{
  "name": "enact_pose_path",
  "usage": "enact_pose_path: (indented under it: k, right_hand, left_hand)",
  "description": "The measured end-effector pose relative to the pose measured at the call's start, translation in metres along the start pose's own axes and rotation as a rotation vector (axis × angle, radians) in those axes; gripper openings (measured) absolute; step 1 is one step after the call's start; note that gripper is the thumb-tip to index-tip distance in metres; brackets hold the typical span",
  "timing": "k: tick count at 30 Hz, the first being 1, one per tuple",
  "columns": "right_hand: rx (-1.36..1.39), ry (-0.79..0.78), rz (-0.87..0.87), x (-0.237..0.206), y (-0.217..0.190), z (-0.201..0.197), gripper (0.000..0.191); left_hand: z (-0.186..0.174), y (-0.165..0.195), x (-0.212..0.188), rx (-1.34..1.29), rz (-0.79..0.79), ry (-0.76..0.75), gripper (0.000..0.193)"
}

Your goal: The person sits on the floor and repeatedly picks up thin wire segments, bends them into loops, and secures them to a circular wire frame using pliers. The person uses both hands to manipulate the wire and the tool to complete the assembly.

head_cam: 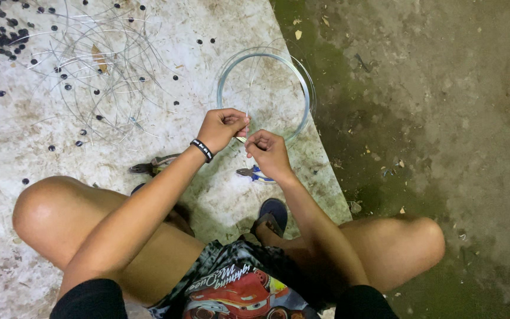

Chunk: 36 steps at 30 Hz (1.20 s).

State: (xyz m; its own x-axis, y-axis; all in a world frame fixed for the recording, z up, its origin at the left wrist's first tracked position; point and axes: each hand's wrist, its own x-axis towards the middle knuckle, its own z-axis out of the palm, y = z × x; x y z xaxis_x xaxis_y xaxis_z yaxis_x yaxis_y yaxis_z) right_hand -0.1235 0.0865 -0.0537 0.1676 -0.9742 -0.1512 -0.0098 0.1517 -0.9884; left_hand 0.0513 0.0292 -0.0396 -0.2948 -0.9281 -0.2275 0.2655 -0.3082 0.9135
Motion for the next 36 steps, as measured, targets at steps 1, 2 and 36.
enact_pose_path:
  k: [1, 2, 36]
  right_hand:
    - [0.005, 0.001, -0.005, -0.001, 0.001, 0.001, 0.002]
    - [0.009, 0.002, -0.007, -0.002, 0.002, 0.002, 0.002]
    - [-1.004, -0.330, -0.801, 0.074, -0.159, -0.007, 0.011]
  left_hand:
    - [0.000, 0.001, 0.002, -0.001, 0.002, 0.006, 0.015]
    - [0.001, 0.001, 0.003, -0.002, 0.001, 0.011, 0.016]
    - [-0.020, 0.002, -0.002, -0.211, -0.164, 0.038, 0.008]
